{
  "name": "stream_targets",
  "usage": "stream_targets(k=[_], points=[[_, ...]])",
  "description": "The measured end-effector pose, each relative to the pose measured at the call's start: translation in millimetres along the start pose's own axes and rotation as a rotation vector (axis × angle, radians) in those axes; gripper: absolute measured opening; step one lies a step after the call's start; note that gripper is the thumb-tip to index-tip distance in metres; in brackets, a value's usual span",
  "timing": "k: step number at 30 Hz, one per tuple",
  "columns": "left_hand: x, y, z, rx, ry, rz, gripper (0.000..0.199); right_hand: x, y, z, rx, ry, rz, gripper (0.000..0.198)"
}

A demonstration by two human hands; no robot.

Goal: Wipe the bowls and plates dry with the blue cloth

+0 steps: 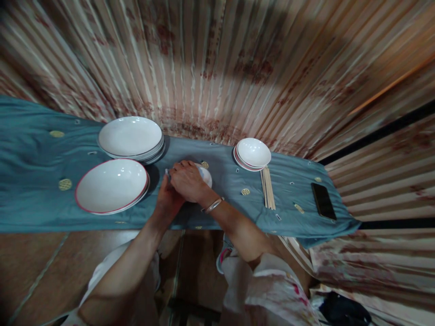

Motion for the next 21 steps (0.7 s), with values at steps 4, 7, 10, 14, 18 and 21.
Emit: stream_targets(k=[4,7,10,14,18,21], points=[[1,1,-1,0.058,0.012,0.0,0.048,5,0,10,0.061,0.002,-0.065,0.027],[1,2,-1,0.084,0.009,0.005,0.049,9,-2,19,0.11,-0.035,-0.081,0.029],[1,2,-1,0.108,0.003,0.011,0.051,12,-5,26,0.122,-0.068,-0.08,0.031],[0,1,-2,0.096,0.017,0.003,0.052,14,-10,36,0.165,-0.1,-0.107,0.034],[0,1,-2,0.076,0.022,-0.008,0.054,16,-16,48,0.24,-0.138,-0.132,0.035],[-1,1,-2,0.066,0.011,-0.013,0.055,18,-21,57,0.281,-0.137,-0.154,0.035]])
Point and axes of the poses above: each hand's wrist, its own x-axis towards the middle knuckle, its own y-axis out of the back of the hand, z = x × y, the point moved 4 cm from there along x, towards the middle knuckle, and after that the axes turned 11 degrees about -x, right-handed, at the moved point
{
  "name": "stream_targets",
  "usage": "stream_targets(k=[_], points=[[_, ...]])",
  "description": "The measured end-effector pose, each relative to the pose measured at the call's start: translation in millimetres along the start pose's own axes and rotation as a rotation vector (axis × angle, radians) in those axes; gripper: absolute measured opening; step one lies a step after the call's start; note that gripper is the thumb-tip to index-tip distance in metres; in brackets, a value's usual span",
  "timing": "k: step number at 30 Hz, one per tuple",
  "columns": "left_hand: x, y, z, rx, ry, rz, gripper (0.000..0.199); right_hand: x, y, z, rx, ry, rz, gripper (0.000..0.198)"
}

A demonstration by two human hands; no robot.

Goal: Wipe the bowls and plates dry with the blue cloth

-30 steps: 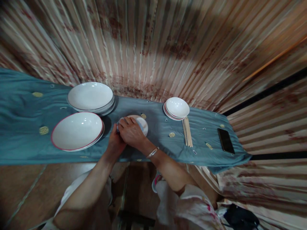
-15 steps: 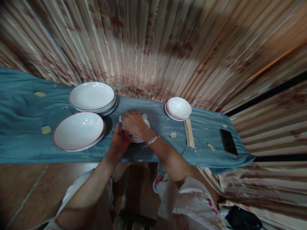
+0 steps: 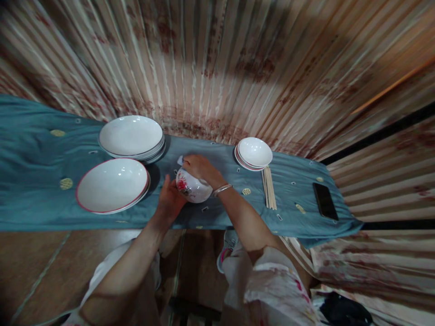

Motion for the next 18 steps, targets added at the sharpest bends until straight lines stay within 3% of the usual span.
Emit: stream_targets(k=[11,18], points=[[-4,-5,0,0.018,0.02,0.017,0.059,9,-21,36,0.235,-0.106,0.007,0.03],[-6,-5,0,0.015,0.012,0.019,0.057,6,-31,52,0.514,-0.178,0.075,0.026]])
Point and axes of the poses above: each hand's wrist, its own x-axis towards the middle knuckle, its own y-axis out of the back of the hand, z = x × y, the point moved 4 cm from there along x, towards the middle knuckle, and after that the axes turned 11 degrees about -x, right-handed, at the moved point
